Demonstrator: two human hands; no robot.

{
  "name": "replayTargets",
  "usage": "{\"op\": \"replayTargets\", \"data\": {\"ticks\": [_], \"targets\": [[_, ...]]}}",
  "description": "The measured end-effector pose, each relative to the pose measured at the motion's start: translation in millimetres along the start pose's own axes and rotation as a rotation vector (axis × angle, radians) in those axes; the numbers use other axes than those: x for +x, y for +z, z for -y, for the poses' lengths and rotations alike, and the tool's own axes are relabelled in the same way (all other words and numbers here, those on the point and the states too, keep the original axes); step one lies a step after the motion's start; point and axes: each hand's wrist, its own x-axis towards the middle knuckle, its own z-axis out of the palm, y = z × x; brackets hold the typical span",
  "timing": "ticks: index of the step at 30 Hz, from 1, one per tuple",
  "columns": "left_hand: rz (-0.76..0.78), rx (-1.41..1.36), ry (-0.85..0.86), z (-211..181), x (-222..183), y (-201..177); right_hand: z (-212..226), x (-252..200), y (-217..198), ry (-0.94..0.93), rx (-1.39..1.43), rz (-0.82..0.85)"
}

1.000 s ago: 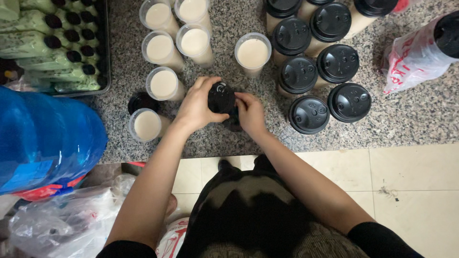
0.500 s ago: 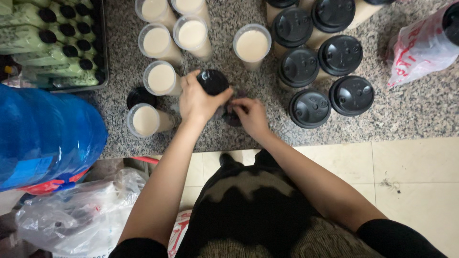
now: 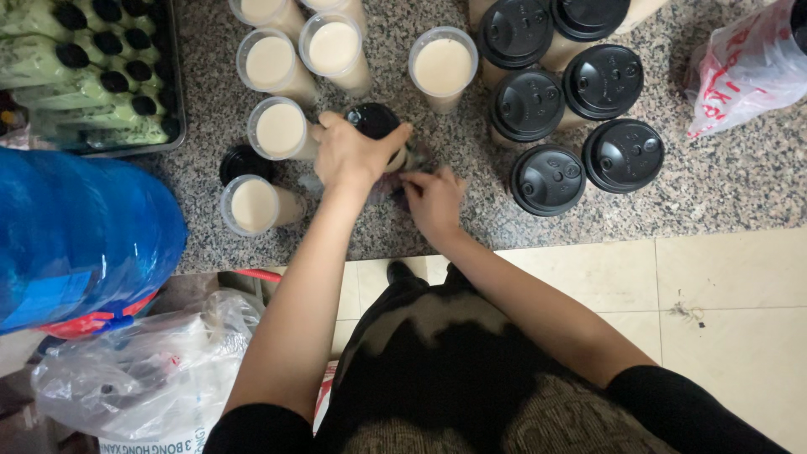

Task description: The person puts black plastic lids onto a series of plastic cups filled with a beige liquid and then wipes the counter with a cloth.

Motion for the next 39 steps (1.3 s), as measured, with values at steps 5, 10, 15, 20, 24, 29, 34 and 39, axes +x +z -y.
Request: {"op": "replayTargets", "data": {"ticks": [5,10,15,20,24,29,34,39], "targets": [[-0.018,0.008,-0.036,-7.1,3.7,1.7,8.8,-1.2,0.9,-0.046,0.125,-0.040],[-0.021,0.026,-0.046,-6.6,3.2,11.3,6.5,-7.0,10.7,-0.188,-0.067,0.016],[-0.005,-0.070,0.098,14.5,5.9,10.9,-5.0,-4.7,1.2,-0.063,-0.116,0.059],[0.039,-0.138,0.306,40.0,7.9,-3.9,-26.6,9.5,-21.2,0.158,0.315,-0.089],[0.000,-0.167,0.383,47.5,-3.5,-16.1,-37.0,10.8,-32.4,0.277,0.395,-0.187],[0.078,-0.132,0.561,47.2,-13.5,-24.4,-13.7,-1.4,-45.3,0.092,0.199,-0.182],[0.118,-0.141,0.627,44.8,-13.6,-12.9,27.4,2.2,-73.4,-0.184,0.156,-0.175],[0.123,-0.149,0.650,49.8,-8.2,-6.1,58.6,16.7,-93.7,-0.387,-0.100,-0.011]]}}
